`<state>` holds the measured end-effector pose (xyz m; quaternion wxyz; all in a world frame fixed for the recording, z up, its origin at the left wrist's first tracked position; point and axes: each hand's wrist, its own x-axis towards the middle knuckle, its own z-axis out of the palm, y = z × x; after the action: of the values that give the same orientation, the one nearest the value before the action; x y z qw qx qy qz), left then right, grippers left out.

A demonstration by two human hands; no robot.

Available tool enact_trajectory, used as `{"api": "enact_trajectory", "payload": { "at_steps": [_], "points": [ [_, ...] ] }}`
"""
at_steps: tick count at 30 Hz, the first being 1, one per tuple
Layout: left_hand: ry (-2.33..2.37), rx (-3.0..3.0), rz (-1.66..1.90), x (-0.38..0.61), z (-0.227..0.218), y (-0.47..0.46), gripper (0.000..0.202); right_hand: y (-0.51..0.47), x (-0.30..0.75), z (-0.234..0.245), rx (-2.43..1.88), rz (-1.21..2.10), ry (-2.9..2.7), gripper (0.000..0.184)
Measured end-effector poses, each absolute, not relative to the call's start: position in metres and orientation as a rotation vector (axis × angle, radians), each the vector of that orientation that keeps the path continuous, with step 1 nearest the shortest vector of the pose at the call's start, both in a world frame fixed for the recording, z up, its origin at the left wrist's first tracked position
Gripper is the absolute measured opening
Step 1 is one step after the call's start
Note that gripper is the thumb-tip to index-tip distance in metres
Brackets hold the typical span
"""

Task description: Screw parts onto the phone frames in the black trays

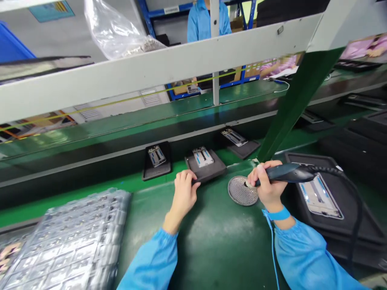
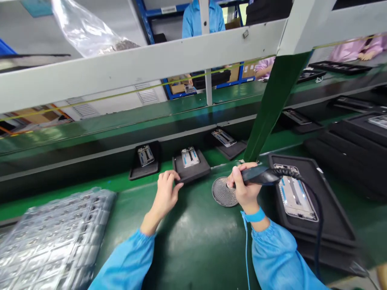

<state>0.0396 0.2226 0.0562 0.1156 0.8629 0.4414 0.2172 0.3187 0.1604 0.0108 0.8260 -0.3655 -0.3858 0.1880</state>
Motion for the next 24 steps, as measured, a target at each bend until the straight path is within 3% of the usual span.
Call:
{"api": "enact_trajectory", "payload": {
  "at_steps": [1,6,11,17,24],
  "points": [
    [1.299,2.504,0.639,0.028,0.044,0.208,0.014,0.16,0.322,0.012,-0.784,0.416,-0.82,0.048],
    [1.17,2.417,0.639,-0.046,-0.012,0.096,0.024,0.158,0.329,0.014,-0.821,0.478,-0.856,0.048],
    [1.155,2.416,0.433,-0.083,-0.022,0.03,0.015,0.158,0.33,0.01,-0.856,0.472,-0.893,0.049],
    [1.195,2.414,0.51,-0.043,-0.009,0.116,0.037,0.162,0.336,0.006,-0.895,0.453,-0.899,0.055],
    [1.25,2.364,0.494,-0.014,-0.04,0.184,0.068,0.166,0.338,0.002,-0.934,0.47,-0.921,0.059]
  ]
}}
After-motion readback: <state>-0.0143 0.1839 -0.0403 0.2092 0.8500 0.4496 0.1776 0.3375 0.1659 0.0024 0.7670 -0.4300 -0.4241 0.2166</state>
